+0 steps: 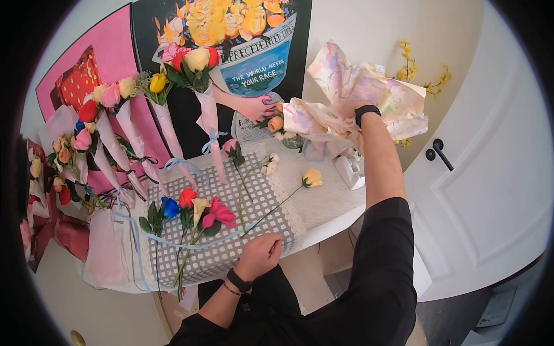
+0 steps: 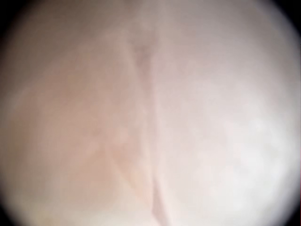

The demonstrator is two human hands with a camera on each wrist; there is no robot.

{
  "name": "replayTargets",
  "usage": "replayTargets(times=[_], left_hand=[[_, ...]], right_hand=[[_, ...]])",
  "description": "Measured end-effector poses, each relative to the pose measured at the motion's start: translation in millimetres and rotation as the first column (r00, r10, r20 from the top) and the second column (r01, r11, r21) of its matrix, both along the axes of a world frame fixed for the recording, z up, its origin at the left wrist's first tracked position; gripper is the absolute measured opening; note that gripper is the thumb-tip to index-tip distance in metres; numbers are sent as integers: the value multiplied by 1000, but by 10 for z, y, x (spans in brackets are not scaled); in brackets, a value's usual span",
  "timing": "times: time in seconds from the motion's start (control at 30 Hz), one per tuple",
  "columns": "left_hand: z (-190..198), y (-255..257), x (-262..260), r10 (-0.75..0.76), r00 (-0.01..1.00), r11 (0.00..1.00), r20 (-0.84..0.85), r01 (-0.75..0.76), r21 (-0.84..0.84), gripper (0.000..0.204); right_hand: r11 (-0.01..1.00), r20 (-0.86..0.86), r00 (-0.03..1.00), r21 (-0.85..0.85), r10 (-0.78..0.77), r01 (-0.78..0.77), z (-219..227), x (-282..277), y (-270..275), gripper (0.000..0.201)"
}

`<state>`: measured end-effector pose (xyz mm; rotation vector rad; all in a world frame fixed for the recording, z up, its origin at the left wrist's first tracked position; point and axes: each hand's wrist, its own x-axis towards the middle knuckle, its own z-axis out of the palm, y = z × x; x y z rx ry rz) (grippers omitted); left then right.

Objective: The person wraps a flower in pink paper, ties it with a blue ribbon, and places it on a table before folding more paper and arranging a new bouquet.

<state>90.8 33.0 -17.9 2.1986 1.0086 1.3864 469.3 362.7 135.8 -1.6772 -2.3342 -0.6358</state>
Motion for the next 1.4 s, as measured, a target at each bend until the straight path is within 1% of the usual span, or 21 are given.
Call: replayTargets(times=[0.07, 0.13, 0.23, 0.33, 0.37, 0.43, 0.57, 0.6, 0.63, 0.77, 0.83, 0.87, 0.9, 0.93, 1.07, 1.13, 1.17, 1.23, 1.3, 1.37, 1.4], left_hand=[[0, 2, 0, -8, 1000, 1000, 5, 8, -3, 13], [11, -6, -8, -14, 1000, 1000, -5, 14, -18, 13], [13, -1, -16, -20, 1000, 1000, -15, 19, -23, 12], [-22, 10, -11, -17, 1000, 1000, -10, 16, -7, 13], [-29, 15, -11, -14, 1000, 1000, -4, 14, 6, 14], [-12, 7, -9, -15, 1000, 1000, -5, 15, -11, 14], [-39, 19, -6, -18, 1000, 1000, 6, 18, -3, 13], [-38, 20, -6, -12, 1000, 1000, 10, 12, -6, 13], [-36, 15, -8, -17, 1000, 1000, 6, 17, -1, 13], [-43, 9, -20, -9, 1000, 1000, -2, 9, 20, 13], [-43, 10, -23, 0, 1000, 1000, 2, 0, 30, 13], [-44, 11, -24, 1, 1000, 999, -1, -1, 43, 13], [-48, 15, -26, 8, 1000, 999, 6, -8, 34, 13], [-54, 22, -30, 5, 1000, 999, 0, -5, 41, 13], [-74, 21, -43, 7, 1000, 1000, -3, -7, 30, 13], [-84, 26, -37, 8, 1000, 1000, 9, -8, 29, 13], [-94, 29, -34, 7, 1000, 999, 17, -8, 38, 13], [-111, 36, -35, 1, 1000, 1000, 13, -2, 24, 13], [-116, 36, -35, -10, 1000, 1000, 4, 10, 14, 14], [-103, 38, -40, -12, 1000, 999, 13, 12, 29, 15], [-109, 45, -33, -22, 1000, 999, 8, 22, 27, 15]], right_hand=[[976, -111, 990, -208, -87, 62, 139, -70, -16, 36], [906, -201, 960, -412, -197, 100, 290, -133, -6, 35], [722, -277, 881, -684, -383, 99, 489, -179, -53, 34], [466, -274, 773, -885, -572, 30, 653, -265, -87, 34], [462, -273, 773, -886, -573, 30, 718, -363, -186, 34], [549, -161, 846, -818, -507, 173, 781, -529, -364, 37], [596, -42, 868, -743, -496, 305, 541, -320, -68, 34], [772, 51, 937, -552, -344, 314, 358, -113, 161, 33], [905, 179, 962, -339, -204, 255, 254, -3, 282, 35], [898, 242, 946, -334, -213, 288, 352, -152, 150, 39], [941, 221, 972, -306, -76, 143, 531, -344, -120, 39], [940, 227, 971, -312, -68, 139, 575, -373, -183, 39], [953, -4, 987, -262, -161, 154, 606, -364, -235, 39], [958, -239, 942, -221, -234, 182, 642, -356, -277, 39], [956, -302, 917, -209, -262, 204, 972, -390, -384, 42], [976, -275, 946, 79, -173, 202, 1162, -654, -696, 37], [976, -270, 946, 69, -179, 205, 1223, -833, -911, 37], [997, -462, 885, 69, 58, -29, 1242, -1279, -1436, 33], [971, -560, 820, -106, 119, -214, 1147, -1574, -1805, 27], [909, -582, 806, -270, 110, -319, 1014, -1950, -2268, 21], [878, -508, 838, -288, 198, -383, 918, -2070, -2439, 19]])
